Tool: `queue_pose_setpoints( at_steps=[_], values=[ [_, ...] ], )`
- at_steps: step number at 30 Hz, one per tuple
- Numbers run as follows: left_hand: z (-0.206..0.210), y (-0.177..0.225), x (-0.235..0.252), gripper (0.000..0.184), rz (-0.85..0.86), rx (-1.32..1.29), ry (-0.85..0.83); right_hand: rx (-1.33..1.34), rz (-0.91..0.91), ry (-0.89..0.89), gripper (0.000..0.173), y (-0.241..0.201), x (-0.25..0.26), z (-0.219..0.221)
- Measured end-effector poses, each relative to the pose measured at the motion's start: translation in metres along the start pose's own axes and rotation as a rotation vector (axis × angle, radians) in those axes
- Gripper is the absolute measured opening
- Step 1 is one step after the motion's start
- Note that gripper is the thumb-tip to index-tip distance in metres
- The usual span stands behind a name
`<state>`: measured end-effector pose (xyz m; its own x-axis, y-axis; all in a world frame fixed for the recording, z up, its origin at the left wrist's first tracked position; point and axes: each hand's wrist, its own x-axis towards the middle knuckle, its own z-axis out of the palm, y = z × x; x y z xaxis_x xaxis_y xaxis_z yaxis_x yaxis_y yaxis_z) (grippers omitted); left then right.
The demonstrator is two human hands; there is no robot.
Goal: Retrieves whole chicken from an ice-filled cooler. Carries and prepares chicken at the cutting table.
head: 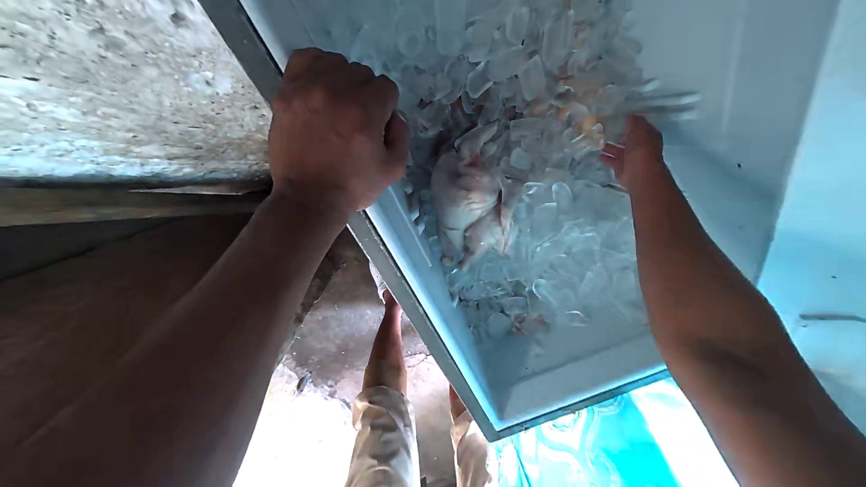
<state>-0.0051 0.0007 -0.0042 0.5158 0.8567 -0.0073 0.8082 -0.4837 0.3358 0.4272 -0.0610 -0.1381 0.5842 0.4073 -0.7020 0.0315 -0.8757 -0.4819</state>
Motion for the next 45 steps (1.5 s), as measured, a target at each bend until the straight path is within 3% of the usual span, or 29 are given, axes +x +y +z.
queue_pose_setpoints(
  at_steps=[3,6,7,10,11,13,17,21,25,27,32,38,42,45],
  values=[
    [0.002,-0.002,0.0,0.028,0.017,0.017,0.03,0.153,0.047,-0.034,0.055,-0.002,0.019,0.016],
    [0.003,-0.001,-0.001,0.028,0.021,0.019,0.033,0.281,0.056,-0.118,0.044,0.013,0.022,-0.009],
    [0.003,-0.001,-0.001,0.028,0.023,0.014,0.045,0.288,0.061,-0.13,0.047,0.016,0.021,-0.02],
    [0.003,-0.002,-0.001,0.029,0.026,0.008,0.056,-0.1,0.007,-0.116,0.05,0.015,0.02,-0.024],
    [0.003,-0.002,-0.001,0.029,0.022,0.007,0.051,-0.197,-0.016,-0.171,0.059,0.011,0.023,-0.018],
    [0.003,-0.001,-0.002,0.028,0.004,0.015,0.043,-0.261,-0.012,-0.22,0.067,0.0,0.033,-0.001],
    [0.004,-0.001,0.0,0.028,-0.006,0.012,0.056,-0.198,0.006,-0.086,0.055,-0.001,0.055,0.02],
    [0.002,0.001,-0.004,0.03,-0.059,0.015,0.026,-0.177,0.103,-0.054,0.07,0.002,0.054,0.025],
    [0.003,0.002,-0.004,0.03,-0.063,0.021,0.047,-0.319,0.128,0.005,0.063,-0.005,0.062,0.034],
    [0.004,0.001,-0.004,0.029,-0.049,0.022,0.065,-0.372,0.074,0.034,0.059,-0.006,0.056,0.039],
    [0.001,-0.001,-0.002,0.031,-0.034,0.009,0.037,-0.499,-0.137,0.156,0.076,0.0,0.056,0.047],
    [0.0,0.002,0.0,0.033,-0.059,-0.023,-0.016,-0.203,-0.202,0.167,0.049,0.029,0.006,0.016],
    [-0.006,0.003,0.003,0.035,-0.086,-0.032,-0.116,-0.021,-0.277,0.145,0.065,0.039,-0.06,-0.023],
    [-0.009,0.004,0.005,0.037,-0.091,-0.041,-0.164,0.071,-0.308,-0.013,0.065,0.052,-0.137,-0.073]
  ],
)
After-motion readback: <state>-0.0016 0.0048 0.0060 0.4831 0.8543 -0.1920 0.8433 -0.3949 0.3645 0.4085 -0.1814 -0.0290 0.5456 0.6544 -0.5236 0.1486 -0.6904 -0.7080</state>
